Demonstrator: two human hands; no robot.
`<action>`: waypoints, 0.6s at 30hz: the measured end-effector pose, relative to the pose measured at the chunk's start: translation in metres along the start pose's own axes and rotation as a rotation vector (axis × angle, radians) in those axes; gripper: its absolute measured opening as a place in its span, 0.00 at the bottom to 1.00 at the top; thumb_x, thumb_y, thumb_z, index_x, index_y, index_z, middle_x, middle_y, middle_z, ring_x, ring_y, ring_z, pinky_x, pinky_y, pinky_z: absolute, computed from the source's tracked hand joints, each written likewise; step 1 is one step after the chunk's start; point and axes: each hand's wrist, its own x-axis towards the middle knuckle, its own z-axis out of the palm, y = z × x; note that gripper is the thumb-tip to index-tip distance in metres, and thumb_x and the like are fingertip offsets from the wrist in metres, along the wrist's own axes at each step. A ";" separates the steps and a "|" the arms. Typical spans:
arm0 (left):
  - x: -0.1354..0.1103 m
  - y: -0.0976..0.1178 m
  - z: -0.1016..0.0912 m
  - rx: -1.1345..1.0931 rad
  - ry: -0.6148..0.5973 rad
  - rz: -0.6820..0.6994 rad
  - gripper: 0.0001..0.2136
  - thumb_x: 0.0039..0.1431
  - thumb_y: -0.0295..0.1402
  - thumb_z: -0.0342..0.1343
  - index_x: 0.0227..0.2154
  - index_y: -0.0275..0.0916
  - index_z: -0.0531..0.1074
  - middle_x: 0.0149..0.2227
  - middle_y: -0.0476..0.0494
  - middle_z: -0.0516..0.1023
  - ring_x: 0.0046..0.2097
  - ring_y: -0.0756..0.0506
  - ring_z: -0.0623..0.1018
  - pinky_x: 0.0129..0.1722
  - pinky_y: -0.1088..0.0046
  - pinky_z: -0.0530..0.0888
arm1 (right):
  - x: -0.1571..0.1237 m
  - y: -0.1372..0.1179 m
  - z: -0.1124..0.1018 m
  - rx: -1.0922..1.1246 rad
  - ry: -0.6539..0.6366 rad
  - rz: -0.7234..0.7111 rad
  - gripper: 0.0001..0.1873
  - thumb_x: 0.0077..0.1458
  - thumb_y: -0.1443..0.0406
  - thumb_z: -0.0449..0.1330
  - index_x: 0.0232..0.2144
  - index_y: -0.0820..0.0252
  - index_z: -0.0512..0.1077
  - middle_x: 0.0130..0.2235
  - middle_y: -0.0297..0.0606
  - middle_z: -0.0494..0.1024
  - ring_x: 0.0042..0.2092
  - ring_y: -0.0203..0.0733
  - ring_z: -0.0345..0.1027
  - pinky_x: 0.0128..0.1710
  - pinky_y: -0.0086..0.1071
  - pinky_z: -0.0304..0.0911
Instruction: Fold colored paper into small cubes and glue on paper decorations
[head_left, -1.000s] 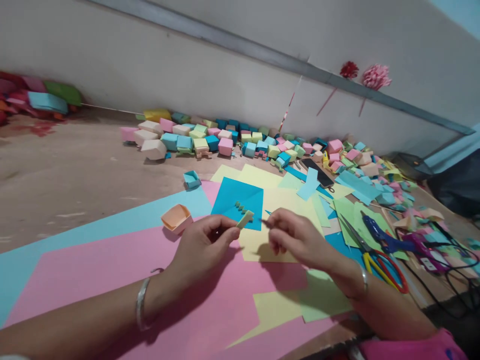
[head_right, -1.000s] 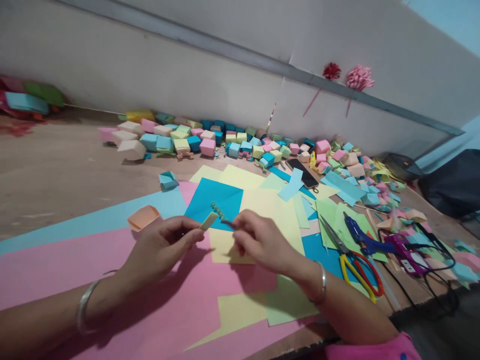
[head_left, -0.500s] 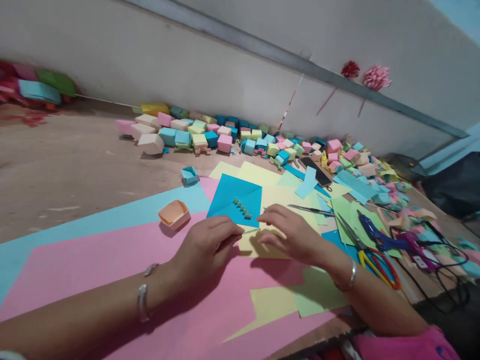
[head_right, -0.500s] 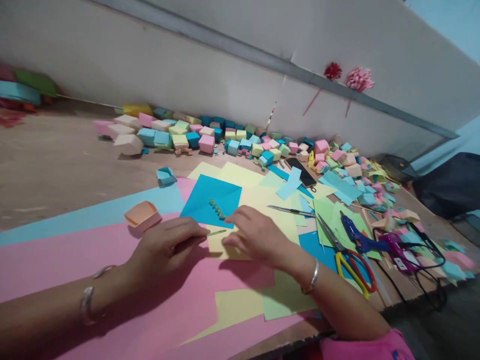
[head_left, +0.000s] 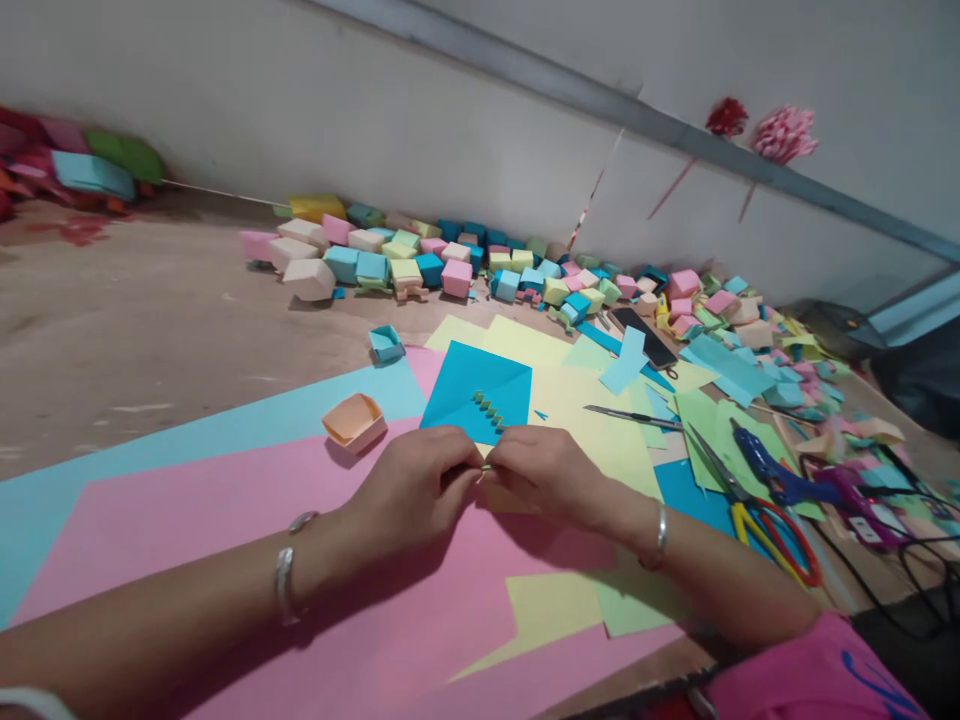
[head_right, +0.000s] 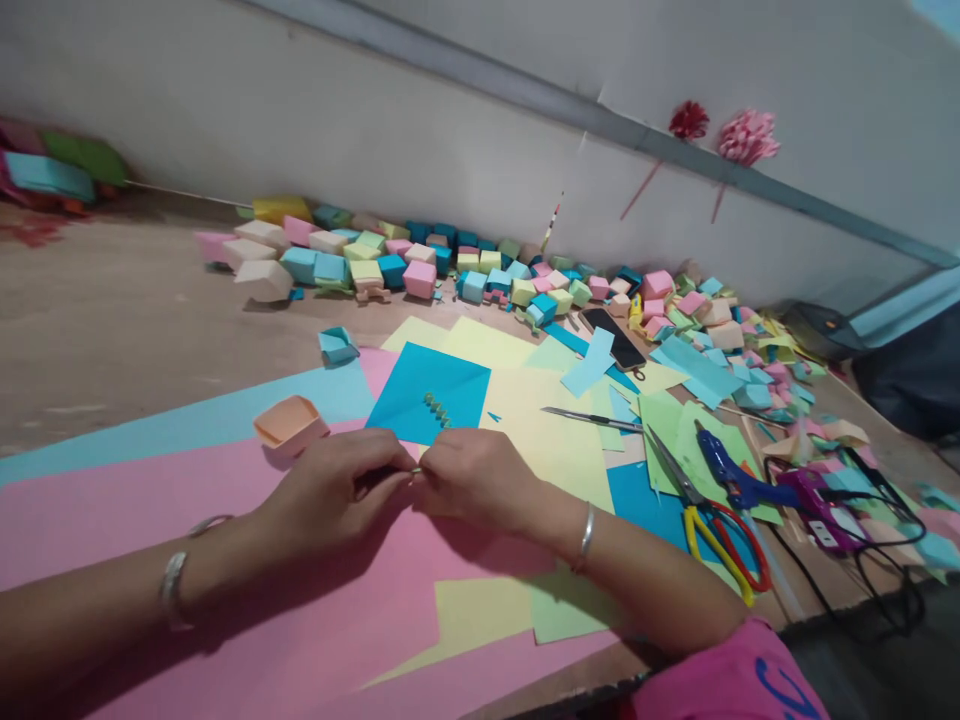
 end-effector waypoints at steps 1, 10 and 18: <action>0.000 0.000 0.000 0.000 -0.007 0.012 0.09 0.56 0.24 0.52 0.22 0.37 0.70 0.25 0.49 0.73 0.29 0.50 0.70 0.29 0.73 0.63 | 0.000 -0.001 0.003 -0.003 0.011 0.004 0.18 0.63 0.60 0.52 0.23 0.61 0.70 0.23 0.37 0.72 0.26 0.36 0.62 0.26 0.30 0.50; 0.008 -0.005 -0.009 -0.062 -0.018 -0.123 0.08 0.55 0.30 0.55 0.22 0.40 0.73 0.23 0.50 0.76 0.26 0.50 0.72 0.27 0.73 0.64 | -0.003 0.009 -0.006 0.445 -0.038 0.200 0.11 0.60 0.62 0.56 0.34 0.57 0.78 0.31 0.36 0.81 0.30 0.34 0.70 0.30 0.27 0.59; 0.012 -0.010 -0.013 -0.181 -0.048 -0.232 0.09 0.54 0.35 0.56 0.22 0.39 0.74 0.24 0.49 0.77 0.26 0.49 0.73 0.25 0.75 0.64 | 0.003 0.006 -0.002 0.906 0.097 0.662 0.13 0.51 0.58 0.64 0.23 0.62 0.74 0.18 0.30 0.71 0.18 0.30 0.60 0.19 0.25 0.55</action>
